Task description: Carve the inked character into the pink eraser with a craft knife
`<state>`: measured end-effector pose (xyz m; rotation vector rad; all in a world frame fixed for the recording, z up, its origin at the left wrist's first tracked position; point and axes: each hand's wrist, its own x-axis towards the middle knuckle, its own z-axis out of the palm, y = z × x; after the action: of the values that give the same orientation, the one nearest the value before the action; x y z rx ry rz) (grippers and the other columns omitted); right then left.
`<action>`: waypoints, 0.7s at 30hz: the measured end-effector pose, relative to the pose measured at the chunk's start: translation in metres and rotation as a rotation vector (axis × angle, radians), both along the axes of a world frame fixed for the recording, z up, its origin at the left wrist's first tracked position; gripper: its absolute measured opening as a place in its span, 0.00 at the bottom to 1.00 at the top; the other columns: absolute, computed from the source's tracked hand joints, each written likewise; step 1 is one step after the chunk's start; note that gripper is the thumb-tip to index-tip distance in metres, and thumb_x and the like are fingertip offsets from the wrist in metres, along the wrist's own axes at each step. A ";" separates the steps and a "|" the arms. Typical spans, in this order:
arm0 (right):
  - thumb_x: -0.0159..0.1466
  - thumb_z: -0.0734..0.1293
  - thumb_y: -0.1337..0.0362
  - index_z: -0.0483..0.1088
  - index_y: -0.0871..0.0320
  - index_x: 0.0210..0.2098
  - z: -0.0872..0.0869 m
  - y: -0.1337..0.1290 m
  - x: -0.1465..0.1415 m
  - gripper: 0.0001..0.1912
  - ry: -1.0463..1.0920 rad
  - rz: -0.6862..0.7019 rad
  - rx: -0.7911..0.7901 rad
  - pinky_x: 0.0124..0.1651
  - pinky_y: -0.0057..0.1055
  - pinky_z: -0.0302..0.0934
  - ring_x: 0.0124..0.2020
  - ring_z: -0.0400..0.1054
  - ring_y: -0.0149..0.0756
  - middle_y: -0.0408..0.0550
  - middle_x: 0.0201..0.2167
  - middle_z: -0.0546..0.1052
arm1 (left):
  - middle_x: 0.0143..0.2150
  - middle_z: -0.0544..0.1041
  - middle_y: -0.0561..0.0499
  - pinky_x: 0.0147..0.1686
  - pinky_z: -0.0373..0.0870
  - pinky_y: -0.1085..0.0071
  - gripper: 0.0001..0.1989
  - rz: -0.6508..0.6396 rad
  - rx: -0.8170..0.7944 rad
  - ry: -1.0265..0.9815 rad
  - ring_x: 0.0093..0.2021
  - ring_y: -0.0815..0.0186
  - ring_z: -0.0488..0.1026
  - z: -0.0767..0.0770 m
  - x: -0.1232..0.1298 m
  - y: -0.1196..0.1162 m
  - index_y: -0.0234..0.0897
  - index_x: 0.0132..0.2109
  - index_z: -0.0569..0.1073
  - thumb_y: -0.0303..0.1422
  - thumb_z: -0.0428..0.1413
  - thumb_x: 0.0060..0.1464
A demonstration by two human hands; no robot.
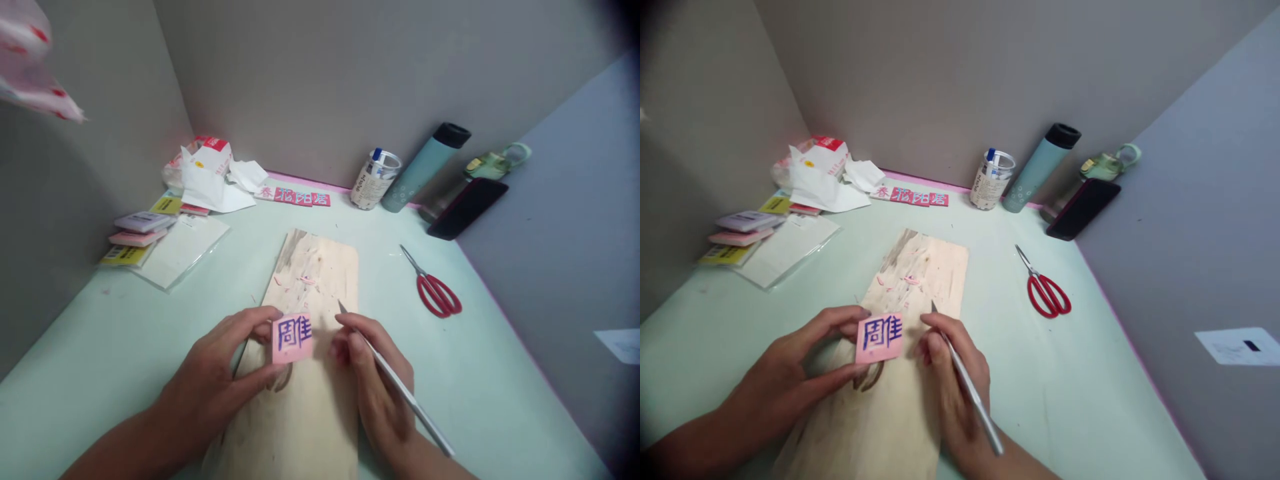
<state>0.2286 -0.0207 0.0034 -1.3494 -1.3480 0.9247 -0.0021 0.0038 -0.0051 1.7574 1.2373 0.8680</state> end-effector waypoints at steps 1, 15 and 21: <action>0.73 0.64 0.59 0.74 0.52 0.46 0.003 0.002 -0.002 0.08 -0.007 -0.014 -0.033 0.35 0.27 0.67 0.32 0.73 0.34 0.43 0.31 0.78 | 0.51 0.81 0.52 0.49 0.74 0.63 0.22 0.007 -0.045 -0.039 0.49 0.55 0.79 0.000 0.001 -0.001 0.49 0.57 0.71 0.37 0.64 0.56; 0.62 0.73 0.59 0.67 0.56 0.35 0.023 0.008 -0.011 0.11 0.313 0.134 -0.195 0.36 0.28 0.61 0.31 0.65 0.32 0.41 0.29 0.71 | 0.39 0.79 0.49 0.44 0.68 0.65 0.14 -0.181 -0.450 -0.431 0.41 0.60 0.75 0.014 0.006 0.007 0.39 0.44 0.74 0.45 0.60 0.62; 0.63 0.72 0.60 0.67 0.56 0.35 0.029 0.004 -0.014 0.10 0.331 0.169 -0.119 0.35 0.30 0.60 0.31 0.65 0.33 0.41 0.29 0.71 | 0.37 0.75 0.49 0.43 0.66 0.65 0.19 -0.275 -0.435 -0.418 0.40 0.60 0.71 0.019 0.006 0.003 0.37 0.52 0.76 0.46 0.58 0.64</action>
<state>0.2147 -0.0165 0.0323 -1.1204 -1.1767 1.2989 0.0038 0.0072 0.0134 1.2761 0.8095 0.6943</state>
